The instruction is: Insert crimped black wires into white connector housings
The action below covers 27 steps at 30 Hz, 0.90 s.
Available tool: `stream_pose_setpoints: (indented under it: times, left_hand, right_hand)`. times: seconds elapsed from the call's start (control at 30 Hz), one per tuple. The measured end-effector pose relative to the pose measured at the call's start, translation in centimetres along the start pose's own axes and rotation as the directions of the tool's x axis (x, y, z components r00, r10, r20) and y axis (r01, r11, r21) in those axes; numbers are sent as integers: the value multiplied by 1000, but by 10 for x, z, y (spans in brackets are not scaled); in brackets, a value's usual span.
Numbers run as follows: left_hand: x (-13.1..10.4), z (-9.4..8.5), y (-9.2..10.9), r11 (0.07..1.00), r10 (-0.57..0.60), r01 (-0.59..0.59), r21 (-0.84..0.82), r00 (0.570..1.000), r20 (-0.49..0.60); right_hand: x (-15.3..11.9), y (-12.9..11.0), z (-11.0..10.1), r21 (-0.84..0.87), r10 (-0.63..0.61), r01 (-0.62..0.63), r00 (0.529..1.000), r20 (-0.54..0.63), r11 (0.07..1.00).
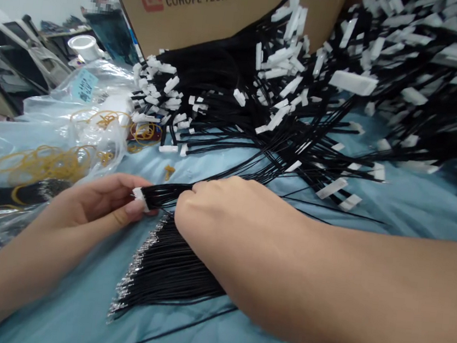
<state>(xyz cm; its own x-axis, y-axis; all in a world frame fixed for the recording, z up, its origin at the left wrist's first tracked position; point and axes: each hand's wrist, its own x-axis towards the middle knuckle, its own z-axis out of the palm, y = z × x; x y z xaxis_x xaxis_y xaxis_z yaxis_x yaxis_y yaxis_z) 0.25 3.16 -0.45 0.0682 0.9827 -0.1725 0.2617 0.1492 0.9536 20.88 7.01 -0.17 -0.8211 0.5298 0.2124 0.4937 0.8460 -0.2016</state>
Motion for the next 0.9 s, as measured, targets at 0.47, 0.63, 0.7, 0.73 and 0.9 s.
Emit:
stream_pose_setpoints:
  times: [0.47, 0.63, 0.7, 0.73, 0.9]
  left_hand:
    - [-4, 0, 6, 998, -34, 32, -53, 998, -44]
    - [-3, 2, 8, 995, -47, 40, -87, 996, -80]
    - [-3, 1, 8, 996, -40, 34, -88, 996, -74]
    - [-3, 1, 8, 996, -33, 27, -88, 997, -70]
    - [-1, 1, 5, 996, -27, 23, -82, 998, -55]
  right_hand:
    - [7, -5, 17, -161, -71, 27, 958, -277, 987]
    - [4, -13, 18, -271, -141, 51, 935, -326, 961]
    - [2, -15, 20, -281, -167, 88, 948, -270, 956]
    - [1, -15, 21, -279, -177, 104, 952, -249, 955]
    - [0, -16, 21, -259, -170, 99, 948, -270, 961]
